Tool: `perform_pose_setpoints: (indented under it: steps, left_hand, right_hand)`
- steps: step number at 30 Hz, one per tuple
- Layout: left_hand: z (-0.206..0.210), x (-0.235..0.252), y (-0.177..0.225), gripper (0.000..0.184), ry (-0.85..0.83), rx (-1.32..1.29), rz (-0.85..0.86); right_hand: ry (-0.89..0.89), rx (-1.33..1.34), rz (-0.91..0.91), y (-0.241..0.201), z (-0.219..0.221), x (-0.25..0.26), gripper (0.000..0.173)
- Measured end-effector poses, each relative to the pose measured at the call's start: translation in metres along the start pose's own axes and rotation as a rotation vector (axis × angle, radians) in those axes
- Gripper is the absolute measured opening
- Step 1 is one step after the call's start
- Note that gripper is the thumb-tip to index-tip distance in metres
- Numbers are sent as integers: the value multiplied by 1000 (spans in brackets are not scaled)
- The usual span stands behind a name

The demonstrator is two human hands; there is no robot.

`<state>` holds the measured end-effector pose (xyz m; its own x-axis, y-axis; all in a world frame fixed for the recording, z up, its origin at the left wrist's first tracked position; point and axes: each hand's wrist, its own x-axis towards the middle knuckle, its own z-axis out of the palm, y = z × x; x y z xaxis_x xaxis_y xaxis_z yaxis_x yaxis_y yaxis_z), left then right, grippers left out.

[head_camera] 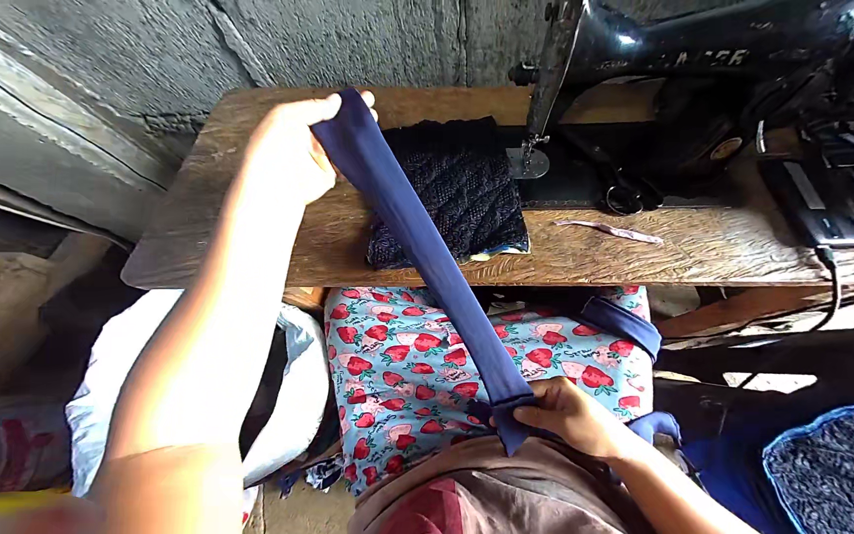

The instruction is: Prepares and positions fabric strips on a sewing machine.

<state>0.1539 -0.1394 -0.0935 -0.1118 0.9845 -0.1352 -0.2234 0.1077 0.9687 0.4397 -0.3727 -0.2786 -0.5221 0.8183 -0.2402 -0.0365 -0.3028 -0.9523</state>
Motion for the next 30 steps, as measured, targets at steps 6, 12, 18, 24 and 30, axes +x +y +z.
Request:
perform_pose_setpoints:
  steps: [6,12,18,24,30]
  left_hand:
    - [-3,50,7,23,-2,5,35]
    - [2,81,16,24,13,45,82]
    - [26,45,13,23,-66,177,256]
    - [63,-76,-45,20,-435,120,175]
    - [64,-96,-79,19,-471,106,21]
  right_hand:
    - [10,42,61,7,-1,-9,15]
    - [-2,70,106,14,-3,-15,16]
    - [138,-492,-54,-12,-15,-13,56]
    - [470,-516,-642,-68,-26,44,68]
    - [100,112,-524,-67,9,78,18]
